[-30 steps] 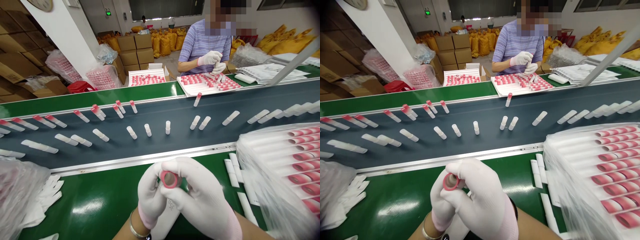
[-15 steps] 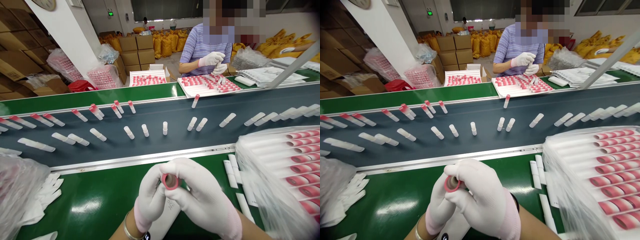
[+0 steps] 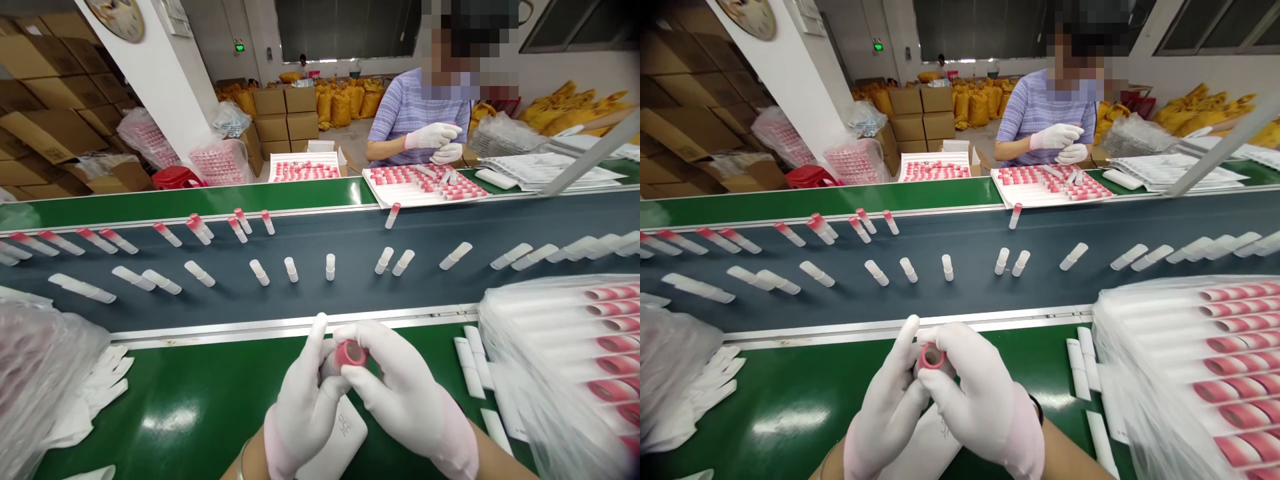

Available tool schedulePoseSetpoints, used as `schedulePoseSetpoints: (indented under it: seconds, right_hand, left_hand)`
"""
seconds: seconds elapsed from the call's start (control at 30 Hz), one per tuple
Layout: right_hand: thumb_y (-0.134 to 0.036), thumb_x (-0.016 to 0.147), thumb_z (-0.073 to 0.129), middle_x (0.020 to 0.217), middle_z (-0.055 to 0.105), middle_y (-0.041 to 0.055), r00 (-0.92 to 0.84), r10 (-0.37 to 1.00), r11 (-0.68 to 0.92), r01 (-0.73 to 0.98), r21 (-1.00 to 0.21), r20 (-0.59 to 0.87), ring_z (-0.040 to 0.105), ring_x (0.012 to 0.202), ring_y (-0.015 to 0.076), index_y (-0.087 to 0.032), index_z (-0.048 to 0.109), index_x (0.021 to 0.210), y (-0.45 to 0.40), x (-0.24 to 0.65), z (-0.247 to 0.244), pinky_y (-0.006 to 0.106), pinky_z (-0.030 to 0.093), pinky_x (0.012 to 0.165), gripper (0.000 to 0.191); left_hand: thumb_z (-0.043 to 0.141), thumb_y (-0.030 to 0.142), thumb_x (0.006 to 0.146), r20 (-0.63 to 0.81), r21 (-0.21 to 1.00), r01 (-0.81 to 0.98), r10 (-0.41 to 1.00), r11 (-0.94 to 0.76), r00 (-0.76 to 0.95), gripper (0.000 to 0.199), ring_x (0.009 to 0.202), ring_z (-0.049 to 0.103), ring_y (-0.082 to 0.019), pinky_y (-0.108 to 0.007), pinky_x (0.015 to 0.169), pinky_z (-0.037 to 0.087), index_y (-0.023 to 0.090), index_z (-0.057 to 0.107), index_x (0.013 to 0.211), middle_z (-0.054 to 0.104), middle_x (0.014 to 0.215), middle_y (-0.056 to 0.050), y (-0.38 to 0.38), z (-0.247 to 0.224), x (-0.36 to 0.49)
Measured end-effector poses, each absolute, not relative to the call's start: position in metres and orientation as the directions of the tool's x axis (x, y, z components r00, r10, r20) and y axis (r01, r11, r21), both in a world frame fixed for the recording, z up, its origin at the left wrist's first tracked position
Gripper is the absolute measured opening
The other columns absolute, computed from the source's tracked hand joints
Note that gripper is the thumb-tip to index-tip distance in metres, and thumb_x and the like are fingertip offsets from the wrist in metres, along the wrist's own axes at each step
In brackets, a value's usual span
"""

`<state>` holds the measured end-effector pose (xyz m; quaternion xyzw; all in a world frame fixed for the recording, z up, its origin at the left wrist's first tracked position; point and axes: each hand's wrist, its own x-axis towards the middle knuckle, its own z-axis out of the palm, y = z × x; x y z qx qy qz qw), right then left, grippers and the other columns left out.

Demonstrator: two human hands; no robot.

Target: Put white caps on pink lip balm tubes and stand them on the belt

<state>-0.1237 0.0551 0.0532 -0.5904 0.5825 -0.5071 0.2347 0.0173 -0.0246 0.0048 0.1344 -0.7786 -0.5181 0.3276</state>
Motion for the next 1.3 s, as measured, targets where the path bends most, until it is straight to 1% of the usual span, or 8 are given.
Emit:
schedulePoseSetpoints:
  seconds: [0.17, 0.23, 0.33, 0.47, 0.6, 0.77, 1.1, 1.3]
  right_hand:
    - [-0.009, 0.084, 0.050, 0.088, 0.065, 0.0011, -0.076, -0.923, -0.284, -0.529, -0.799, 0.378, 0.058, 0.077, 0.0140, -0.021, 0.059, 0.087, 0.029, -0.126, 0.060, 0.027, 0.047, 0.072, 0.014]
    - [-0.012, 0.087, 0.051, 0.089, 0.068, -0.0003, -0.020, -0.927, -0.299, -0.562, -0.771, 0.374, 0.060, 0.080, 0.0136, -0.021, 0.058, 0.087, -0.004, -0.141, 0.071, 0.026, 0.047, 0.078, 0.011]
    - [-0.021, 0.094, 0.046, 0.090, 0.072, -0.0012, -0.199, -0.924, -0.109, -0.680, -0.725, 0.325, 0.061, 0.084, 0.0124, -0.020, 0.055, 0.104, -0.082, -0.178, 0.083, 0.025, 0.047, 0.083, 0.014]
    - [-0.019, 0.094, 0.049, 0.096, 0.070, 0.0075, -0.324, -0.923, 0.141, -0.787, -0.601, 0.208, 0.061, 0.093, 0.0154, -0.012, 0.059, 0.103, -0.201, -0.219, 0.070, 0.029, 0.047, 0.088, 0.015]
    - [-0.032, 0.093, 0.059, 0.102, 0.066, 0.0066, -0.326, -0.943, 0.249, -0.822, -0.513, 0.065, 0.063, 0.095, 0.0183, -0.012, 0.063, 0.102, -0.278, -0.231, 0.031, 0.039, 0.052, 0.087, 0.023]
    - [-0.033, 0.092, 0.061, 0.110, 0.064, 0.0079, -0.346, -0.937, 0.334, -0.836, -0.435, -0.053, 0.063, 0.098, 0.0194, -0.012, 0.062, 0.109, -0.306, -0.239, -0.002, 0.039, 0.054, 0.086, 0.027]
    - [-0.039, 0.093, 0.060, 0.111, 0.065, 0.0079, -0.320, -0.946, 0.309, -0.857, -0.412, -0.043, 0.064, 0.097, 0.0191, -0.014, 0.061, 0.114, -0.317, -0.240, 0.008, 0.040, 0.053, 0.085, 0.033]
    - [-0.059, 0.087, 0.054, 0.130, 0.060, 0.0147, -0.366, -0.915, 0.291, -0.892, -0.346, 0.172, 0.059, 0.115, 0.0269, -0.013, 0.044, 0.141, -0.245, -0.271, 0.072, 0.036, 0.045, 0.095, 0.072]
  left_hand:
    - [0.051, 0.024, 0.096, 0.316, 0.915, 0.074, -0.590, 0.397, -0.742, 0.067, 0.124, 0.057, -0.027, -0.039, 0.100, 0.051, 0.030, 0.017, 0.153, 0.058, 0.135, -0.010, -0.052, -0.005, 0.022]
    - [0.059, 0.030, 0.092, 0.259, 0.947, 0.031, -0.700, 0.321, -0.665, 0.075, 0.133, 0.047, -0.030, -0.043, 0.108, 0.045, 0.029, 0.015, 0.153, 0.046, 0.147, -0.012, -0.072, -0.015, 0.026]
    - [0.061, 0.037, 0.090, 0.139, 0.976, -0.117, -0.937, 0.184, -0.320, 0.081, 0.142, 0.033, -0.031, -0.047, 0.113, 0.039, 0.029, 0.011, 0.153, 0.025, 0.158, -0.013, -0.111, -0.038, 0.034]
    - [0.063, 0.038, 0.086, 0.093, 0.939, -0.333, -0.996, 0.086, 0.006, 0.085, 0.140, 0.035, -0.035, -0.047, 0.112, 0.039, 0.020, 0.012, 0.153, 0.021, 0.157, -0.019, -0.176, -0.065, 0.042]
    - [0.066, 0.039, 0.082, 0.094, 0.915, -0.392, -0.995, 0.095, -0.022, 0.083, 0.131, 0.047, -0.036, -0.046, 0.106, 0.046, 0.016, 0.024, 0.150, 0.027, 0.154, -0.020, -0.229, -0.078, 0.043]
    - [0.067, 0.030, 0.079, 0.108, 0.890, -0.432, -0.988, 0.147, -0.113, 0.041, 0.123, 0.056, -0.032, -0.042, 0.108, 0.043, 0.014, 0.063, 0.116, 0.058, 0.133, -0.015, -0.252, -0.081, 0.042]
    - [0.062, 0.034, 0.085, 0.071, 0.916, -0.390, -0.995, 0.094, -0.073, 0.035, 0.121, 0.059, -0.027, -0.039, 0.108, 0.042, 0.018, 0.062, 0.116, 0.064, 0.129, -0.010, -0.214, -0.055, 0.053]
    - [0.063, 0.037, 0.086, 0.248, 0.920, -0.289, -0.964, 0.265, -0.094, 0.017, 0.128, 0.052, -0.026, -0.037, 0.111, 0.038, 0.020, 0.065, 0.087, 0.064, 0.123, -0.006, -0.183, -0.050, 0.056]
